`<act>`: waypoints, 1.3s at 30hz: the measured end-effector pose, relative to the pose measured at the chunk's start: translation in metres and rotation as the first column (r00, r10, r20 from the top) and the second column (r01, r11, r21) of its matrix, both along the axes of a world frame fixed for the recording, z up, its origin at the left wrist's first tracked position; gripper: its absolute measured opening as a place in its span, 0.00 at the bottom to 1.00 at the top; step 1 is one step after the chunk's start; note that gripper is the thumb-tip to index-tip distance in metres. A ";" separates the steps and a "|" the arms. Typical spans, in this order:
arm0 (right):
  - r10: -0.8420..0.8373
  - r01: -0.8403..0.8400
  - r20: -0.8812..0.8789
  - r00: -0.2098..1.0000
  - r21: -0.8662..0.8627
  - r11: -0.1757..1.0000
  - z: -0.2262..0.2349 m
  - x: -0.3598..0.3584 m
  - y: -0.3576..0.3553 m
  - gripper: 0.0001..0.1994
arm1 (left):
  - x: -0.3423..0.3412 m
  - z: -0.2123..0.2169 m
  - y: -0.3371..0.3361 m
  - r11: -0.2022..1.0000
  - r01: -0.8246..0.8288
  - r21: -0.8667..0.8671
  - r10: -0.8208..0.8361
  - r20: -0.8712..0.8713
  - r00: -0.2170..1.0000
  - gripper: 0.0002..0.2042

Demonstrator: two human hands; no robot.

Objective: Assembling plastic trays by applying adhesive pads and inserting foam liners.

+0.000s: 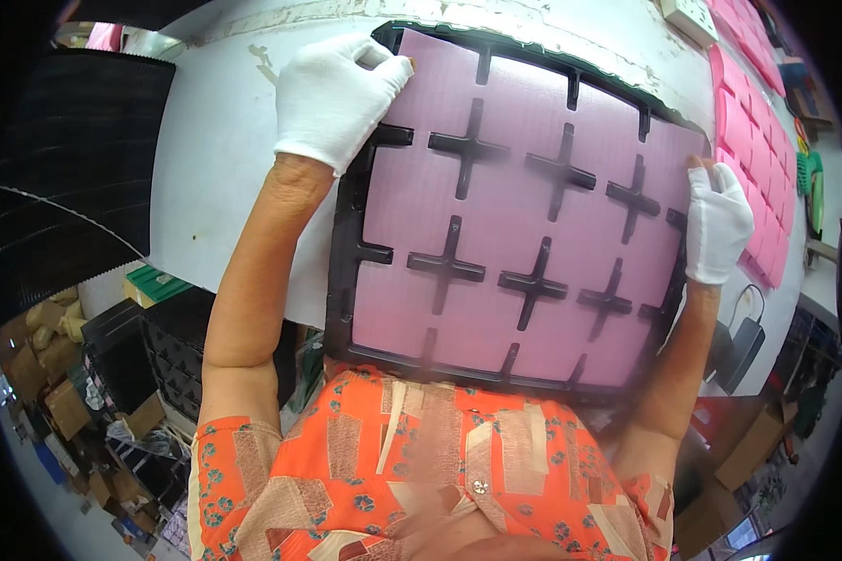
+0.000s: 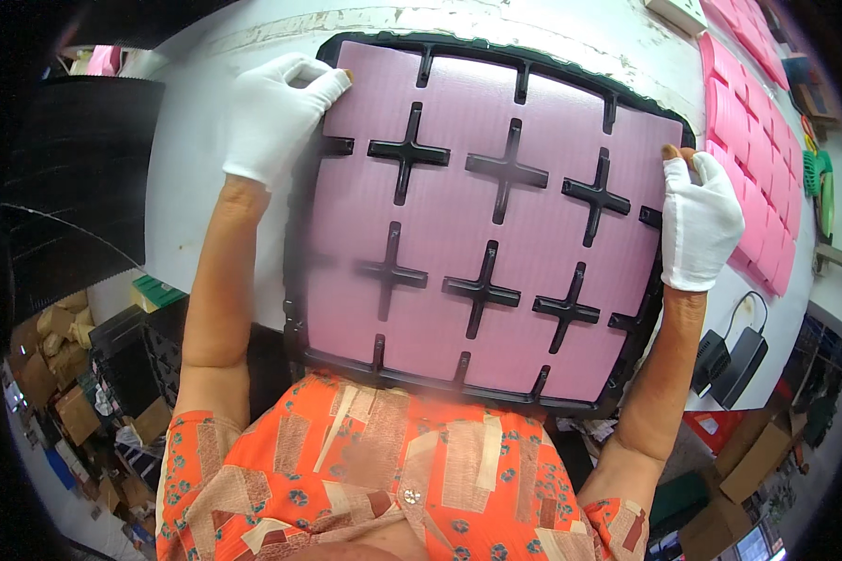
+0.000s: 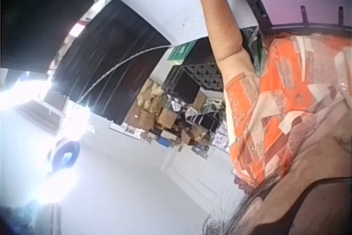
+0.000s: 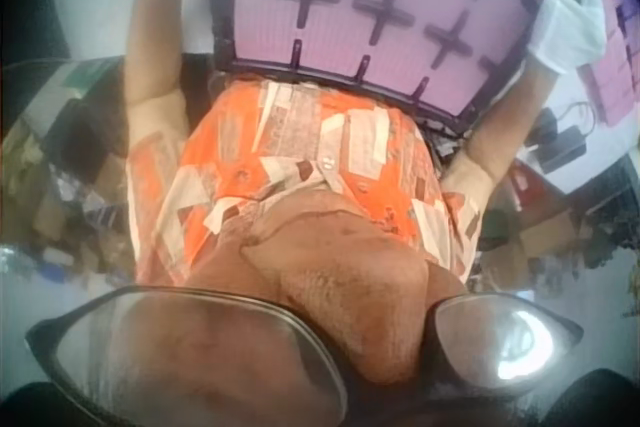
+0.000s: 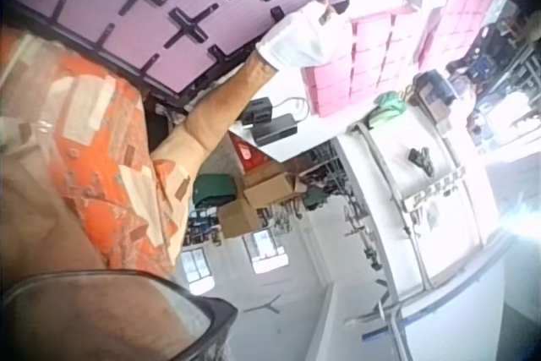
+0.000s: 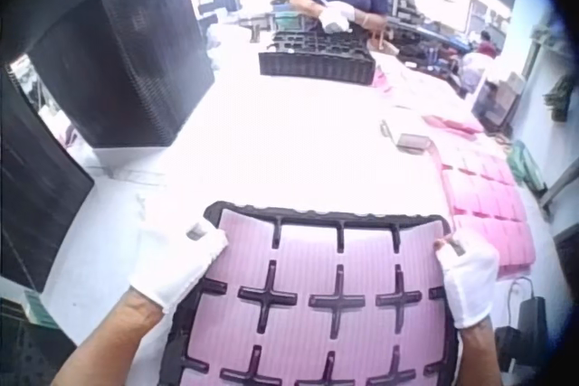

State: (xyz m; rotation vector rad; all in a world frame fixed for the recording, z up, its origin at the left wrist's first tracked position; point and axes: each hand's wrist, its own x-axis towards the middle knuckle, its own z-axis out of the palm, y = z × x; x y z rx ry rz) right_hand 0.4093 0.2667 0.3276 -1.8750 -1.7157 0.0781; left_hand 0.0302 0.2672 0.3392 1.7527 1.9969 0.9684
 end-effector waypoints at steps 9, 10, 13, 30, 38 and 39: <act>0.055 0.020 -0.474 0.879 0.152 0.988 -0.005 0.030 -0.012 0.13 | -0.003 0.015 -0.019 0.886 0.021 0.463 0.180 -0.385 0.905 0.11; 0.064 0.011 -0.480 0.875 0.153 0.988 -0.006 0.031 -0.017 0.13 | -0.005 0.015 -0.022 0.886 0.015 0.463 0.189 -0.391 0.901 0.11; -0.135 0.133 -0.375 0.917 -0.031 0.991 -0.015 0.034 -0.026 0.12 | -0.018 -0.001 -0.027 0.912 -0.017 0.410 0.068 -0.108 0.992 0.09; 0.269 -0.256 0.252 0.930 -0.083 0.963 -0.003 0.011 -0.063 0.46 | 0.010 0.010 -0.056 0.828 0.553 -0.097 -0.492 -0.597 0.634 0.46; 0.483 -0.383 0.476 0.735 -0.296 0.875 0.007 -0.023 -0.040 0.44 | 0.028 0.012 -0.045 0.828 0.506 -0.240 -0.514 -0.684 0.517 0.46; 0.442 -0.333 0.520 0.731 -0.293 0.896 0.004 -0.020 -0.037 0.43 | 0.028 0.010 -0.044 0.829 0.503 -0.243 -0.514 -0.684 0.517 0.46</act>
